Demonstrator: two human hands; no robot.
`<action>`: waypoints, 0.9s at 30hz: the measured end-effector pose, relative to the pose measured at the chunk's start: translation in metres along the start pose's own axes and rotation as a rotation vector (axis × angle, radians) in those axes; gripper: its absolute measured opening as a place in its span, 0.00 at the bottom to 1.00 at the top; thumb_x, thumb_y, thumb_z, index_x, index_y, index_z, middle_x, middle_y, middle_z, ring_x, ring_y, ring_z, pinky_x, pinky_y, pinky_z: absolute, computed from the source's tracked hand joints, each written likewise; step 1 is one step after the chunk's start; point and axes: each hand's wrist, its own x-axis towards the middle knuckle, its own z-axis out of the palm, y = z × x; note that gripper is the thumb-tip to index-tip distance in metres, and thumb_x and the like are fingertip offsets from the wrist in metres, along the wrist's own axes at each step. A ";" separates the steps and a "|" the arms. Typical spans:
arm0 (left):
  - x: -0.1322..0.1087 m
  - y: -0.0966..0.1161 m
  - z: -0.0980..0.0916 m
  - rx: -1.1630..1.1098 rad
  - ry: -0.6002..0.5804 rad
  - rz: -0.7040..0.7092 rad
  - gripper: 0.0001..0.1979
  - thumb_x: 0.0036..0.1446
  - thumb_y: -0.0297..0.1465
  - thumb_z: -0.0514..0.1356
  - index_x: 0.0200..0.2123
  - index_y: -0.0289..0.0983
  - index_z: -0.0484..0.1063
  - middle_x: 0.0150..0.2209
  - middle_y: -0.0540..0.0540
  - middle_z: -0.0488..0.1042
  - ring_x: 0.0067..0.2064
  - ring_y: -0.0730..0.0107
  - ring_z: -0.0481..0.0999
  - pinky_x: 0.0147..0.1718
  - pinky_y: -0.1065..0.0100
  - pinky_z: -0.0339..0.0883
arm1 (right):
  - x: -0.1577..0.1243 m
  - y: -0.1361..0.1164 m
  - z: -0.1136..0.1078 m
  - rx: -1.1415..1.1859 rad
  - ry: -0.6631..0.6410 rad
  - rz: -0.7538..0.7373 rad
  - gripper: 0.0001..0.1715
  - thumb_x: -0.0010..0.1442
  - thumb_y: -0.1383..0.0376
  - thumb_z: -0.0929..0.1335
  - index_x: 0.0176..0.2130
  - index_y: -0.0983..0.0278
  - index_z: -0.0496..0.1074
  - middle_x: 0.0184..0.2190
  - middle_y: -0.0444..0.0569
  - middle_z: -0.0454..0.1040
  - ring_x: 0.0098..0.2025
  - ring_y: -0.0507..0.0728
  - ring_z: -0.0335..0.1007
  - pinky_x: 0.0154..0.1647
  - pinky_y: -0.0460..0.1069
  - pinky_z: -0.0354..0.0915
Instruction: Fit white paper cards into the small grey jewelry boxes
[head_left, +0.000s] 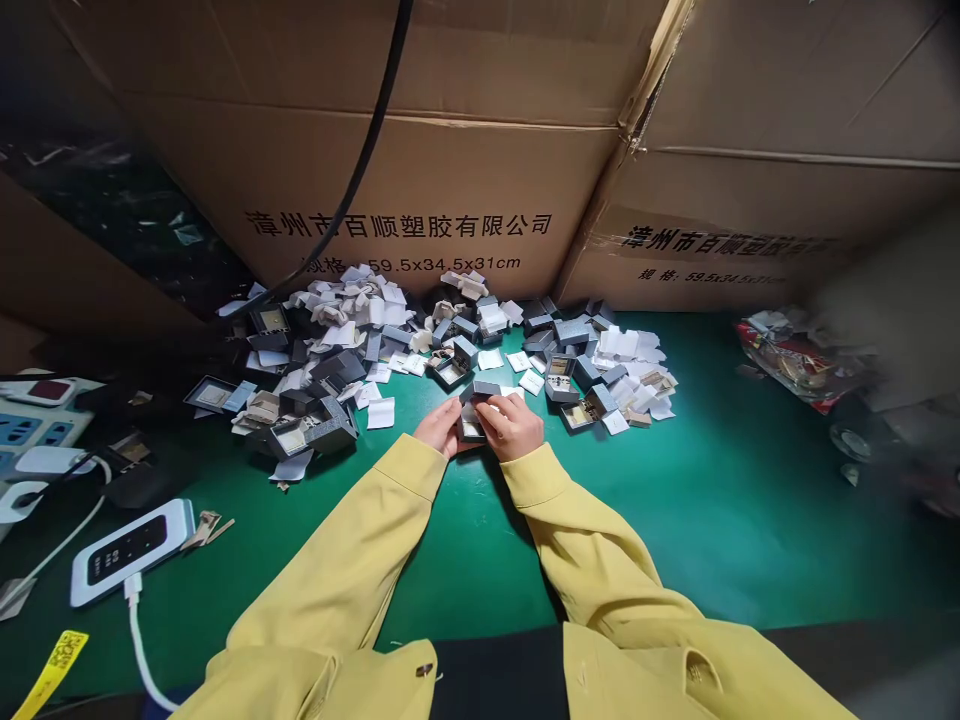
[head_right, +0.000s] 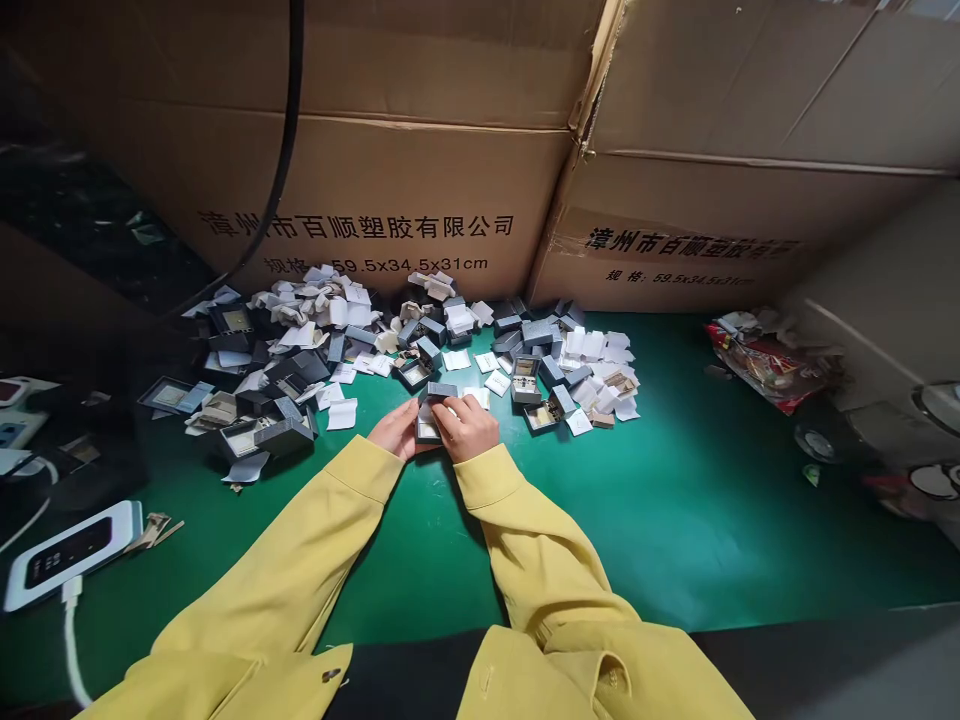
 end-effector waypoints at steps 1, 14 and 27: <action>0.000 0.000 0.001 -0.002 0.003 0.001 0.12 0.53 0.36 0.59 0.41 0.38 0.69 0.33 0.44 0.74 0.34 0.64 0.75 0.35 0.57 0.71 | 0.000 0.000 0.000 -0.006 -0.004 -0.004 0.18 0.63 0.59 0.59 0.34 0.56 0.75 0.35 0.48 0.75 0.35 0.53 0.64 0.34 0.47 0.57; -0.001 -0.004 0.000 0.067 0.028 0.045 0.16 0.45 0.38 0.65 0.35 0.38 0.65 0.26 0.51 0.69 0.27 0.75 0.70 0.31 0.63 0.71 | 0.005 0.007 0.001 -0.244 -0.039 -0.145 0.22 0.63 0.57 0.59 0.24 0.61 0.72 0.25 0.47 0.73 0.28 0.51 0.61 0.27 0.48 0.48; 0.002 -0.004 -0.001 0.015 0.030 0.040 0.15 0.49 0.38 0.62 0.38 0.37 0.67 0.32 0.46 0.72 0.32 0.68 0.73 0.33 0.60 0.72 | 0.004 0.003 -0.003 -0.084 -0.063 -0.040 0.20 0.62 0.54 0.58 0.33 0.58 0.75 0.34 0.46 0.76 0.30 0.52 0.67 0.30 0.48 0.52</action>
